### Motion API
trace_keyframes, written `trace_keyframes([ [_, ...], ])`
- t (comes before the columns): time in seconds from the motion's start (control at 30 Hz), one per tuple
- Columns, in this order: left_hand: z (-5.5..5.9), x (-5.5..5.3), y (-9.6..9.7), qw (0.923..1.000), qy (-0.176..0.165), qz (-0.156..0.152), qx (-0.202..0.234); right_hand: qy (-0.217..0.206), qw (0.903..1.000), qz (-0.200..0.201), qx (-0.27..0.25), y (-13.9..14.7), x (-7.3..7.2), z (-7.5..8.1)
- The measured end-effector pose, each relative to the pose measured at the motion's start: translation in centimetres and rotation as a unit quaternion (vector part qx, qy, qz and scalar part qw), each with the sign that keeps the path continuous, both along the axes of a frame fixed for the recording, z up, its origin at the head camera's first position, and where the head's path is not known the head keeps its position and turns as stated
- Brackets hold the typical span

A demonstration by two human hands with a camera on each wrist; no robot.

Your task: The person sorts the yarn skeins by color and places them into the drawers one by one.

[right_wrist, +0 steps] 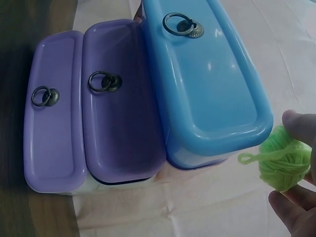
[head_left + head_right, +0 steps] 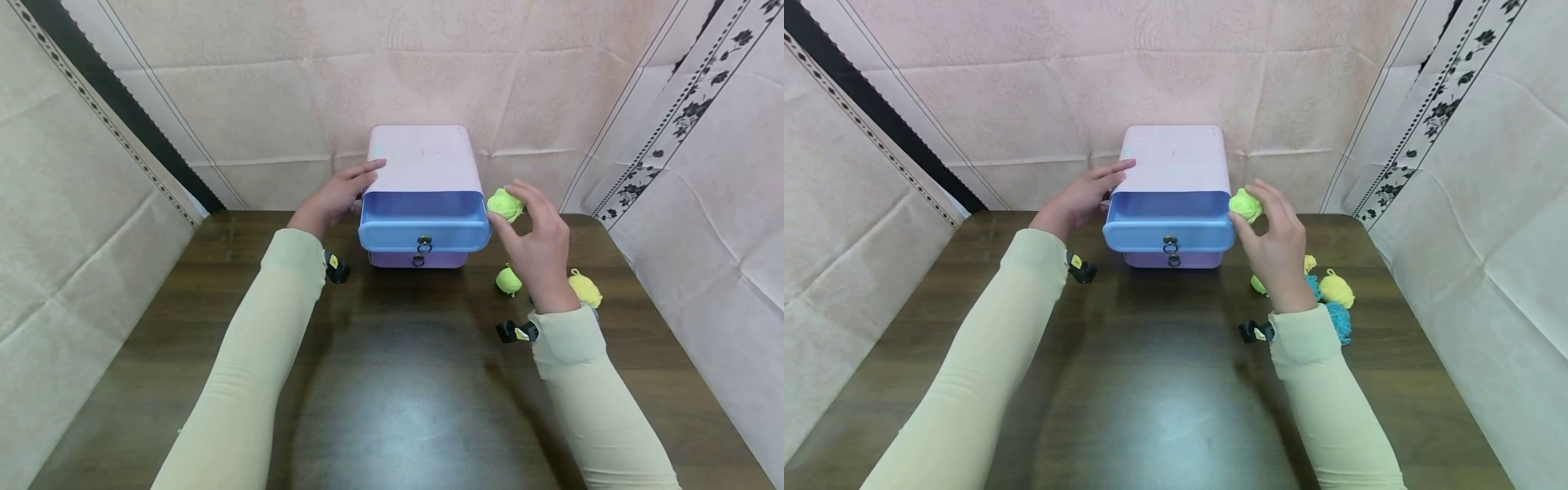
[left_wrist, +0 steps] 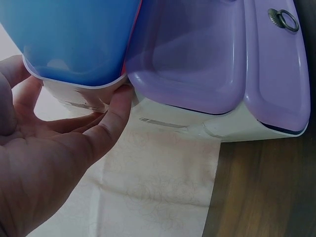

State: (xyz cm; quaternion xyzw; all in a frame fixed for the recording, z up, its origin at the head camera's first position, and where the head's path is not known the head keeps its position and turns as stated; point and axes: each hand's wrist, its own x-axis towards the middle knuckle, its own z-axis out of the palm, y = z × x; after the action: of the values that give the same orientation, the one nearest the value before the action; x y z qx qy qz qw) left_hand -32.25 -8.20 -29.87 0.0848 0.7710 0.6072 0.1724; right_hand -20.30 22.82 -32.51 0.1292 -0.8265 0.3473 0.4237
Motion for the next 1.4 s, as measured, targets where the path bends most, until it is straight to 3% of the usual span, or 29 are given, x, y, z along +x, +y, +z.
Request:
trace_keyframes([
  [0.23,-0.7,-0.7,-0.1,1.0000,0.008,0.005,-0.002,-0.004,0.9999,0.009,-0.005,-0.3,-0.1,0.3],
  [0.87,-0.7,-0.9,0.0,0.9999,0.002,0.006,0.014,-0.014,0.9994,0.031,-0.010,-1.7,-0.5,0.5],
  [1.07,-0.7,-0.8,-0.1,0.9999,0.000,0.002,0.016,-0.037,0.9986,0.038,-0.001,-2.1,-0.7,0.2],
  [1.2,-0.2,-0.5,-0.1,1.0000,-0.003,-0.002,0.009,-0.054,0.9977,0.037,0.016,-2.3,-0.7,0.1],
  [1.4,1.1,1.1,0.1,1.0000,-0.004,-0.007,0.000,-0.081,0.9953,0.039,0.038,-2.6,-0.7,0.0],
])
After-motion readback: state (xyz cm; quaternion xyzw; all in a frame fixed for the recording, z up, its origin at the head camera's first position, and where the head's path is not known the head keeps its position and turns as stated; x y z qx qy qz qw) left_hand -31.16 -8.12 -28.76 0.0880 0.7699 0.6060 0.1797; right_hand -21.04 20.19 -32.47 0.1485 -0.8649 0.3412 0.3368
